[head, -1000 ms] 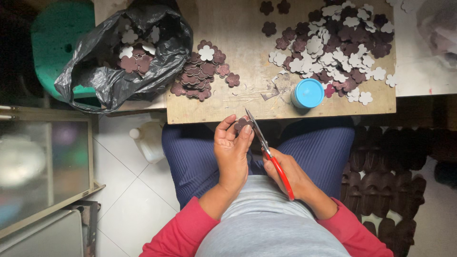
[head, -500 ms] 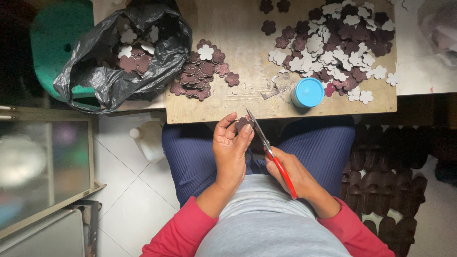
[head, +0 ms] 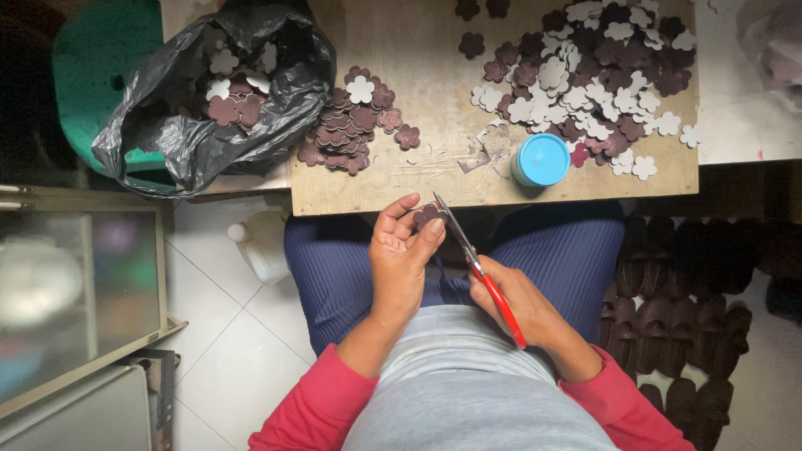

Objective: The person sits on the floor and uses red-handled scissors to trim the edges of small brown flower-shaped felt pieces. They repeatedly pick up pieces, trim them, and place them into a black plastic bag.

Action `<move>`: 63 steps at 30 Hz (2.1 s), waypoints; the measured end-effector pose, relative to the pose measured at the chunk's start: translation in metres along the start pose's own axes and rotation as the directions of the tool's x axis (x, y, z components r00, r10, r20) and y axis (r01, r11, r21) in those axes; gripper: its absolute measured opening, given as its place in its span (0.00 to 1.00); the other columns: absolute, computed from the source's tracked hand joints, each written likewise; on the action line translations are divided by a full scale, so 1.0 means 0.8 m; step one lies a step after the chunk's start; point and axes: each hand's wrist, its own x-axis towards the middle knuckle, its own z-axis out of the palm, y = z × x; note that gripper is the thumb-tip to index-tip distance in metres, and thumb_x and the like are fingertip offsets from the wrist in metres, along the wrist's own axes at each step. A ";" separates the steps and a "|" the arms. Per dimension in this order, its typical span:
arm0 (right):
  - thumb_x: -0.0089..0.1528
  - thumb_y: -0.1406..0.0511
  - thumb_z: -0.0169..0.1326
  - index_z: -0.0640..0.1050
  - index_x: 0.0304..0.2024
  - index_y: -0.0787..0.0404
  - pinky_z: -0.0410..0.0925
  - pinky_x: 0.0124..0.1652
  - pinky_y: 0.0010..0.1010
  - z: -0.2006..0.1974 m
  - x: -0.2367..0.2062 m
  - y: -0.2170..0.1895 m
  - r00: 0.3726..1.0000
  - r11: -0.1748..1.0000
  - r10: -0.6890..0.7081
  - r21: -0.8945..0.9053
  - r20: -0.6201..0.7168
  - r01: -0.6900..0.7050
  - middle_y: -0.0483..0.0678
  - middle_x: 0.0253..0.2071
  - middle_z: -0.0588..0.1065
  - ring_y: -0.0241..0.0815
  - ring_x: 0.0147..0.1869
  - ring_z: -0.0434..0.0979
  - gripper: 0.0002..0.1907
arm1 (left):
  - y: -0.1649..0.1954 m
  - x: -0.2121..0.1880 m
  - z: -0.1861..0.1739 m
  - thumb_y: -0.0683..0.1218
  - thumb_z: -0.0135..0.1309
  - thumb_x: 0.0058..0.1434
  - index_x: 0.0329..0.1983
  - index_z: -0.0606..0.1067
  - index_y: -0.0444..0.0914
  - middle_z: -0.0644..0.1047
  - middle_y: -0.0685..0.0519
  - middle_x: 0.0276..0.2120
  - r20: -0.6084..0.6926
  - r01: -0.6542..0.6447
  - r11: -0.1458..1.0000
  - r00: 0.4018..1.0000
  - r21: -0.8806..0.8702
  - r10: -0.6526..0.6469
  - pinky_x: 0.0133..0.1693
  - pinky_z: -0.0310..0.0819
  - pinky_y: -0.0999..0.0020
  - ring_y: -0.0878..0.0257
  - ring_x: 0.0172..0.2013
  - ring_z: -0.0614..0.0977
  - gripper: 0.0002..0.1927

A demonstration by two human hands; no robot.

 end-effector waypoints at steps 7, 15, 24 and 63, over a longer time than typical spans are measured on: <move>0.66 0.59 0.50 0.69 0.37 0.63 0.66 0.33 0.36 -0.001 -0.001 0.001 1.000 1.000 -0.008 -0.009 -0.010 0.008 0.49 0.26 0.66 0.43 0.29 0.65 0.12 | 0.001 0.001 -0.002 0.34 0.60 0.63 0.61 0.67 0.32 0.78 0.47 0.48 0.025 -0.007 1.000 1.000 0.011 0.006 0.49 0.79 0.73 0.66 0.46 0.81 0.24; 0.64 0.61 0.51 0.69 0.35 0.63 0.64 0.30 0.35 -0.002 -0.001 0.005 0.999 0.999 0.045 -0.022 -0.007 -0.046 0.48 0.24 0.63 0.39 0.28 0.63 0.11 | 0.005 0.002 -0.006 0.34 0.60 0.63 0.62 0.67 0.32 0.78 0.48 0.46 0.048 -0.011 0.998 0.999 0.056 0.008 0.49 0.79 0.73 0.66 0.46 0.81 0.25; 0.63 0.60 0.53 0.71 0.32 0.62 0.62 0.26 0.35 -0.010 -0.001 -0.001 0.988 0.988 0.152 -0.034 0.024 -0.151 0.47 0.19 0.62 0.36 0.25 0.61 0.12 | 0.020 0.013 -0.021 0.34 0.61 0.62 0.65 0.67 0.31 0.79 0.47 0.45 0.130 0.021 0.987 0.991 0.160 -0.042 0.47 0.79 0.73 0.67 0.43 0.82 0.28; 0.69 0.53 0.42 0.72 0.38 0.60 0.64 0.25 0.25 0.003 0.002 0.026 0.989 0.957 0.116 0.255 0.087 -0.134 0.40 0.20 0.64 0.30 0.23 0.62 0.18 | 0.020 0.023 -0.028 0.37 0.58 0.65 0.49 0.69 0.36 0.80 0.48 0.42 -0.003 0.129 0.992 0.992 -0.005 -0.129 0.47 0.81 0.69 0.64 0.43 0.83 0.13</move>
